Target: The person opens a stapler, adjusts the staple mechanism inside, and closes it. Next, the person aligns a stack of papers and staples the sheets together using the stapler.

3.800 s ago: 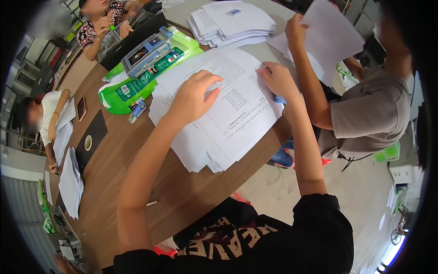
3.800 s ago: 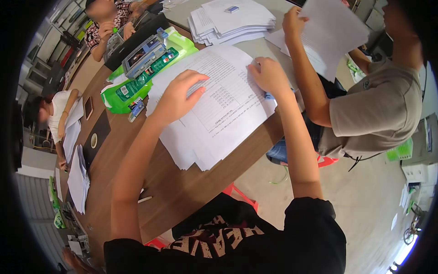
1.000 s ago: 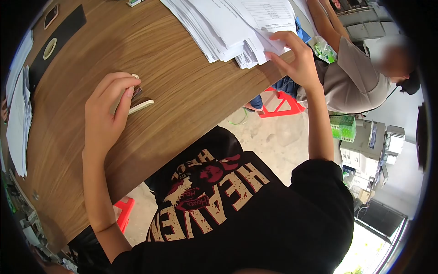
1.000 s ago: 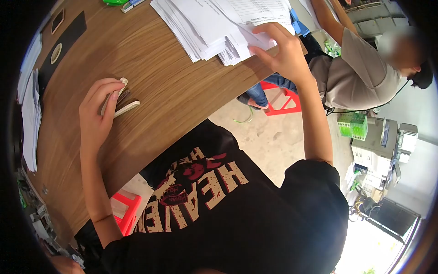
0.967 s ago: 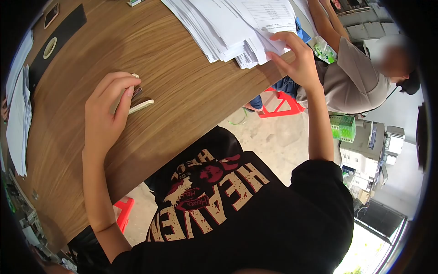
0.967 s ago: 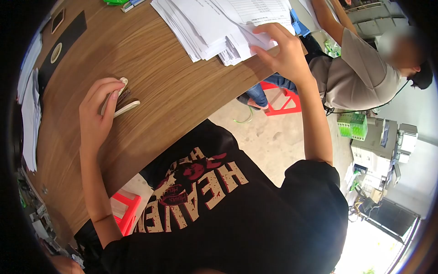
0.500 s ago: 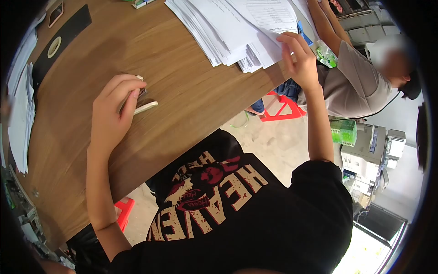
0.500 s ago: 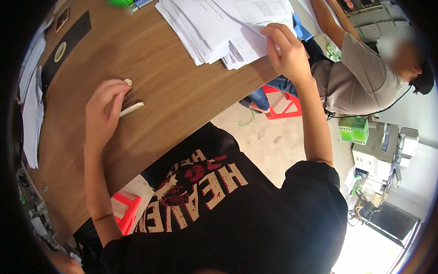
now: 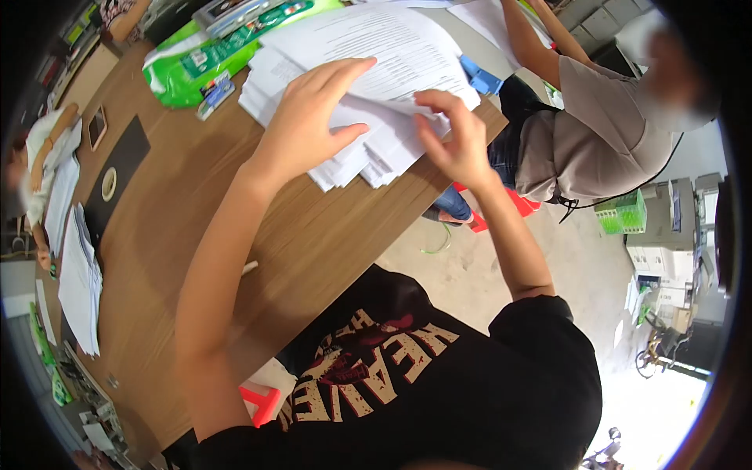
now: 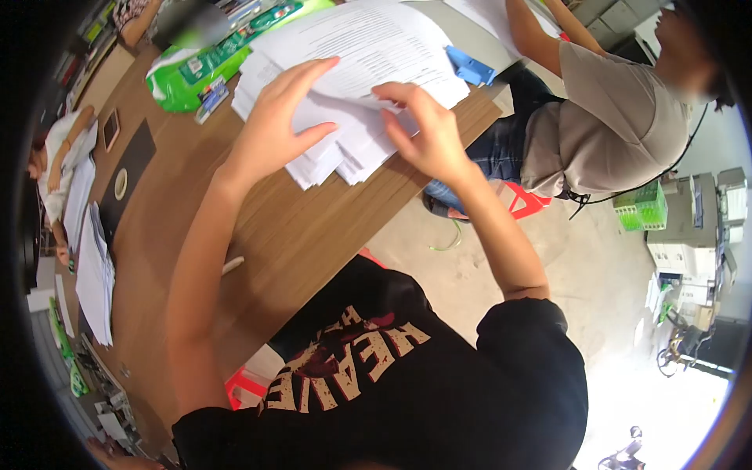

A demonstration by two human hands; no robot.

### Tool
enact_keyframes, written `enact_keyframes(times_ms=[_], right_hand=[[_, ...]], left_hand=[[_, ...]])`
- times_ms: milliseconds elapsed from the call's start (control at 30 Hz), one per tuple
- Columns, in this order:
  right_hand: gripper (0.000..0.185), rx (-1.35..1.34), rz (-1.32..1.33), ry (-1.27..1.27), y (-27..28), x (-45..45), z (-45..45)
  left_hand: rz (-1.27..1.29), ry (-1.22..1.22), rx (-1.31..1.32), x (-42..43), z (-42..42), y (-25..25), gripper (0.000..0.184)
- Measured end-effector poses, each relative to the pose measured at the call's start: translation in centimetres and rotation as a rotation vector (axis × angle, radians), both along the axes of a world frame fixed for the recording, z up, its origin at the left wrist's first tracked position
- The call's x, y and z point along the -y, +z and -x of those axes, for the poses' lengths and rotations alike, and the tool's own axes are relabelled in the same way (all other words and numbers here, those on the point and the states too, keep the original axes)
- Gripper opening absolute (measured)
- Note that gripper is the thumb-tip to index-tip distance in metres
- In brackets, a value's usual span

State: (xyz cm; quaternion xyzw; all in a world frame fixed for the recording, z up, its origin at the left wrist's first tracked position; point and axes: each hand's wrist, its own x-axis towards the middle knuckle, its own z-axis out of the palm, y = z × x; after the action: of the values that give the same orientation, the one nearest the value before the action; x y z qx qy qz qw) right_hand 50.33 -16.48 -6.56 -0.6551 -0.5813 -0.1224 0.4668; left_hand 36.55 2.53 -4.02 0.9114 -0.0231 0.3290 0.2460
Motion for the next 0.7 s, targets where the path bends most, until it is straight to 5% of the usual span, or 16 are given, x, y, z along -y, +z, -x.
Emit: enact_keyframes(times_ms=[267,367,500,633,667,700], right_hand=[[0.037,-0.119,-0.131,0.039,0.0,0.8,-0.3],[0.053,-0.088,-0.378,-0.047,-0.1,1.6,-1.6],[0.077,-0.122,-0.521,-0.259,2.7,1.0,-3.0],[0.098,-0.272,-0.223,0.236,7.7,-3.9,-3.4],[0.083,-0.465,-0.212,0.525,8.4,-6.0,-2.1],[0.070,-0.478,-0.065,0.529,10.0,-7.2,-0.4]], left_hand=[[-0.140,-0.247,-0.197,-1.7,-4.0,-0.9,0.046],[-0.088,-0.092,0.050,-2.4,-3.1,1.5,0.045],[0.104,0.282,0.290,-3.9,1.1,6.1,0.019],[0.256,0.335,0.532,-4.9,6.7,9.6,0.021],[0.231,0.361,0.541,-5.0,8.2,10.0,0.021],[0.296,0.372,0.533,-5.2,9.8,10.2,0.023]])
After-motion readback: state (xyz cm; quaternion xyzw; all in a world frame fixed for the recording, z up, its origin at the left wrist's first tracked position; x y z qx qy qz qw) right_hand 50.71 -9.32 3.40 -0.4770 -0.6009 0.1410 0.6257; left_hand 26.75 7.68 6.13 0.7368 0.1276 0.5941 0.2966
